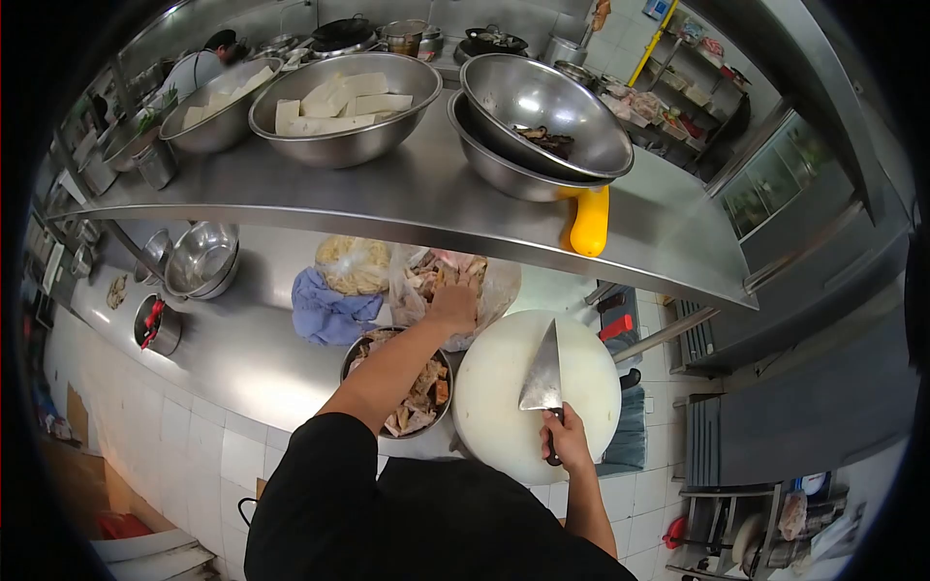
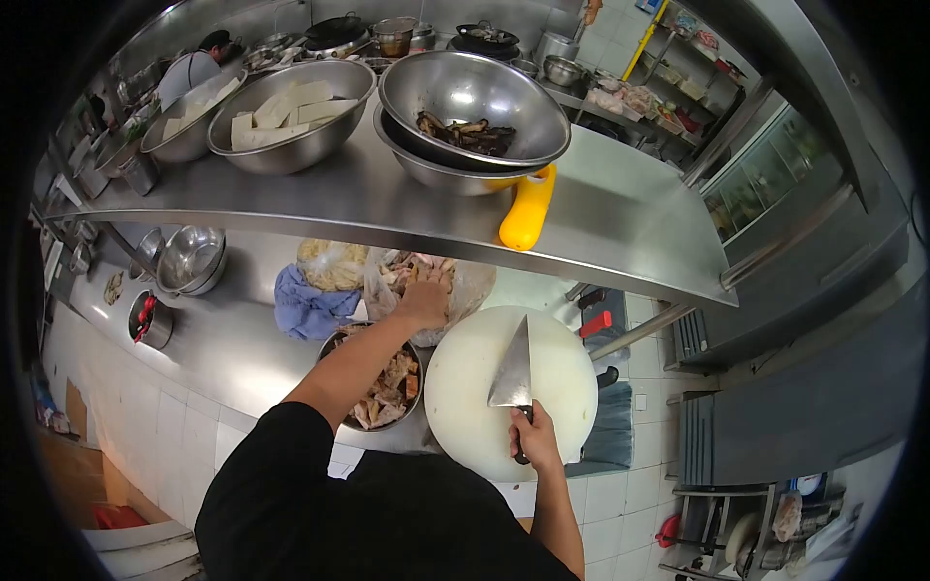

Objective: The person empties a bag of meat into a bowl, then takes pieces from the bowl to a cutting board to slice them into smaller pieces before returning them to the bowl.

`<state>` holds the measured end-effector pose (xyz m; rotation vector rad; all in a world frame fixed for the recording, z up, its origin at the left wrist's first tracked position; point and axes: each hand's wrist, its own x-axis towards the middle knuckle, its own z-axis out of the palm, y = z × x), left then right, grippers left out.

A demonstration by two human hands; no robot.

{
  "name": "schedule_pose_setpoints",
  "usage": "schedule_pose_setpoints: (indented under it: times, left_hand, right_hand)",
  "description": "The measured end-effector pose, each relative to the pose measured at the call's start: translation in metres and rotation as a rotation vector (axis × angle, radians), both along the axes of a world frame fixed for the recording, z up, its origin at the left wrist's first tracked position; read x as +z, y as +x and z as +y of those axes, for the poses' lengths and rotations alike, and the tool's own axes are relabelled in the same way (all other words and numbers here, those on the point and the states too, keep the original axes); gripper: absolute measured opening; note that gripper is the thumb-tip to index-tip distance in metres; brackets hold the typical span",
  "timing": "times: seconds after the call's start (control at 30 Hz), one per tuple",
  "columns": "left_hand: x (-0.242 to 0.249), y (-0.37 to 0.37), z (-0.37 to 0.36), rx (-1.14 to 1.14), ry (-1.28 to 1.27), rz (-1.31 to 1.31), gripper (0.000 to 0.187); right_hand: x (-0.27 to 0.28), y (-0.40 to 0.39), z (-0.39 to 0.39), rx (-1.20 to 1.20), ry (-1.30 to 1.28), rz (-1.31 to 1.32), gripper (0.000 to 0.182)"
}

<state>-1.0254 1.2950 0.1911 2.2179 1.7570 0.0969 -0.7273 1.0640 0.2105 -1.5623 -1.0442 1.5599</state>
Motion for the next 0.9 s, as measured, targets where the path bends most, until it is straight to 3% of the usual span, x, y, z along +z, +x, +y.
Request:
schedule_pose_setpoints:
  times: [0.1, 0.2, 0.33, 0.4, 0.53, 0.63, 0.7, 0.73, 0.8, 0.83, 0.9]
  left_hand:
    - [0.005, -0.008, -0.009, -0.075, 0.148, 0.058, 0.091]
    - [0.004, -0.012, -0.001, -0.105, 0.017, 0.017, 0.085]
    - [0.003, -0.021, 0.0, -0.13, 0.062, -0.064, 0.079]
    - [0.002, -0.027, -0.001, -0.009, 0.218, -0.131, 0.071]
    - [-0.006, -0.053, -0.003, -0.064, 0.194, -0.213, 0.075]
    - [-0.022, -0.07, 0.014, -0.023, 0.087, -0.386, 0.065]
    - [-0.013, -0.073, 0.014, 0.218, 0.032, -0.75, 0.046]
    - [-0.007, -0.075, 0.015, 0.217, 0.035, -0.749, 0.046]
    - [0.01, -0.077, 0.016, 0.409, 0.158, -0.7, 0.039]
    - [0.022, -0.068, 0.006, 0.401, 0.152, -0.7, 0.039]
    - [0.046, -0.035, -0.033, 0.312, 0.424, -0.766, 0.033]
  right_hand:
    - [0.006, -0.001, 0.001, 0.001, -0.016, -0.008, 0.013]
    - [0.009, 0.0, 0.002, 0.02, -0.023, -0.016, 0.012]
    - [0.009, -0.001, 0.003, 0.024, -0.023, -0.009, 0.013]
    - [0.008, 0.0, 0.002, 0.025, -0.021, -0.009, 0.013]
    - [0.007, 0.001, 0.001, 0.025, -0.009, -0.017, 0.012]
    - [0.012, 0.002, 0.003, 0.036, -0.032, 0.007, 0.012]
    - [0.009, 0.003, 0.003, 0.046, -0.022, 0.009, 0.013]
    - [0.008, 0.004, 0.003, 0.056, -0.023, 0.02, 0.013]
    - [0.004, 0.008, 0.004, 0.059, -0.023, 0.028, 0.014]
    - [0.001, 0.008, 0.005, 0.058, 0.009, 0.029, 0.014]
    - [0.0, 0.011, -0.002, 0.039, 0.014, 0.03, 0.013]
